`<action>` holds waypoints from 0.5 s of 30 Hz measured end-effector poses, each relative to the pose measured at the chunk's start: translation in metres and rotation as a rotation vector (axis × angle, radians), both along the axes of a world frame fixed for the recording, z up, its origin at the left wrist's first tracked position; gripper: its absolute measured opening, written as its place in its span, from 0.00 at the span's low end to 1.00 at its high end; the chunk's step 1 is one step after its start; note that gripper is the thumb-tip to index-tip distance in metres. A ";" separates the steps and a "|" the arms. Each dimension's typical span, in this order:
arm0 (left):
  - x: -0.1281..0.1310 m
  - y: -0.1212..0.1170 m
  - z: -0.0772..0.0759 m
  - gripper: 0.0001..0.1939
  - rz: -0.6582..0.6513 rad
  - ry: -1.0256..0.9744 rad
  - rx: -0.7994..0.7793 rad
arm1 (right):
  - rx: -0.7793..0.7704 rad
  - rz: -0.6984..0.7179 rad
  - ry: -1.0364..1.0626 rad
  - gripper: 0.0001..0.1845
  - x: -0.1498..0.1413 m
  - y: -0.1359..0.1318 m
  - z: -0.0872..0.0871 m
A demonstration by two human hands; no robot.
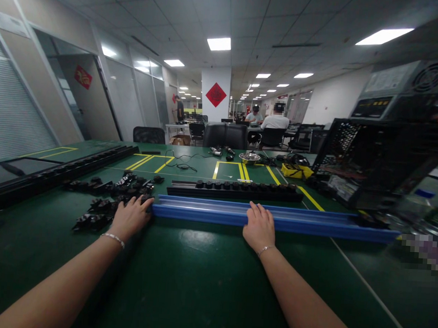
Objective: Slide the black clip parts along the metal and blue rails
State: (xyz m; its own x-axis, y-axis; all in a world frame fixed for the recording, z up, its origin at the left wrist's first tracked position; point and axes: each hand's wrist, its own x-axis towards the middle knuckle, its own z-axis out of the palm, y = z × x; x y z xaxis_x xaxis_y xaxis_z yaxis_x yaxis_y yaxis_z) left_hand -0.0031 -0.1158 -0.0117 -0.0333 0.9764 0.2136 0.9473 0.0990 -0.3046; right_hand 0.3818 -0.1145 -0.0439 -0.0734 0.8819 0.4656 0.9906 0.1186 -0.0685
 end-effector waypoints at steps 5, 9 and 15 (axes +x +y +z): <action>0.004 -0.002 0.000 0.26 0.023 0.026 0.020 | 0.010 0.000 -0.002 0.20 0.000 0.000 -0.001; 0.010 -0.006 0.002 0.24 0.065 0.067 0.063 | 0.018 0.000 -0.001 0.19 0.000 0.001 -0.003; 0.014 -0.006 0.005 0.25 0.060 0.131 0.042 | 0.031 0.006 0.004 0.20 0.000 0.001 -0.002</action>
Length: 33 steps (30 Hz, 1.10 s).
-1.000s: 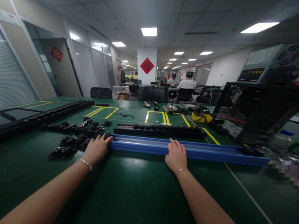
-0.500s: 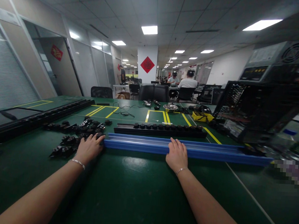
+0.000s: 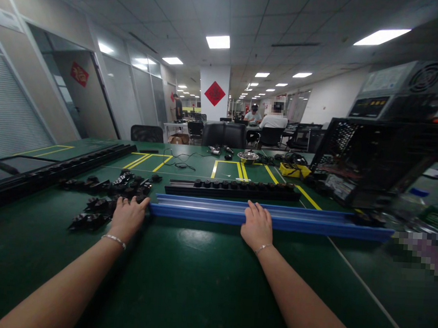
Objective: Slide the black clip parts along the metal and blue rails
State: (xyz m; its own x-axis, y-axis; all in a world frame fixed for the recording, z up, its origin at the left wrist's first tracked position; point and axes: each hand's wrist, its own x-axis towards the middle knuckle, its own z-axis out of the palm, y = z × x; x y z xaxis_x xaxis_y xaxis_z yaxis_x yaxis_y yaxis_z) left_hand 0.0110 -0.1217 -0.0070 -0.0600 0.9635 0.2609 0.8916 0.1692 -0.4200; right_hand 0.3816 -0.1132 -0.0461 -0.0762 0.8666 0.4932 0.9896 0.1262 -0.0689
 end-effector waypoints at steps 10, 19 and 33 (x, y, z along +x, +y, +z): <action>-0.029 0.002 -0.017 0.25 -0.007 -0.084 0.099 | -0.012 -0.005 0.004 0.20 0.000 -0.001 0.001; -0.063 -0.005 -0.031 0.25 -0.072 -0.241 0.044 | -0.018 -0.012 -0.009 0.19 0.000 -0.001 0.002; 0.035 -0.007 -0.007 0.23 -0.145 -0.424 0.314 | -0.006 -0.019 -0.014 0.19 0.000 0.000 -0.001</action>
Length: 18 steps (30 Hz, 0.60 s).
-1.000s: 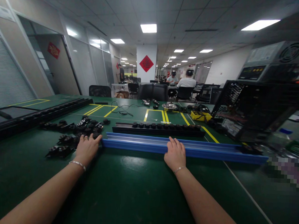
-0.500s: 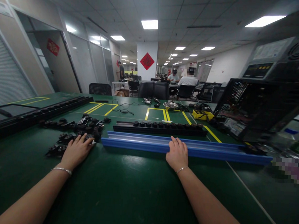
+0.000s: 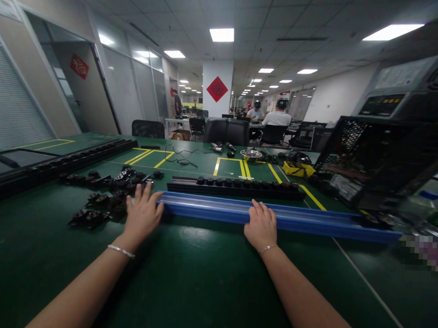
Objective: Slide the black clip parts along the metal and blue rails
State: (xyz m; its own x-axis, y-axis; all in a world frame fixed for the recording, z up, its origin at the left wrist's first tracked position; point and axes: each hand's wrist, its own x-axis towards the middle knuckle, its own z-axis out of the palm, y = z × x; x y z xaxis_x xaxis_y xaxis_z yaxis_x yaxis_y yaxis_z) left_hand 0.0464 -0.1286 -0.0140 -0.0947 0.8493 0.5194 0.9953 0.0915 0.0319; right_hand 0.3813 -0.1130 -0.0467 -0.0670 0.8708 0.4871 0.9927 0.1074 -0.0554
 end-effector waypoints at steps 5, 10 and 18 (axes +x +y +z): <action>0.111 0.005 -0.004 0.25 -0.275 -0.040 -0.024 | -0.005 0.008 -0.005 0.20 0.001 -0.001 0.003; 0.164 0.004 -0.024 0.25 -0.369 -0.020 -0.051 | -0.009 0.036 0.002 0.21 -0.001 -0.006 0.004; 0.154 0.004 -0.030 0.27 -0.420 0.032 -0.074 | 0.114 -0.040 0.174 0.21 0.049 0.008 0.028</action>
State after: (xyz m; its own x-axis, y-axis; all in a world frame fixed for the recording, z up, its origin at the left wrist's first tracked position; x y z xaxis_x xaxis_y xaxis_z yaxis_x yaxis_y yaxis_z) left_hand 0.2002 -0.1245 -0.0437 0.2825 0.8459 0.4524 0.9470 -0.3212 0.0092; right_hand 0.4301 -0.1051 -0.0190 0.0600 0.8097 0.5838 0.9728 0.0835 -0.2159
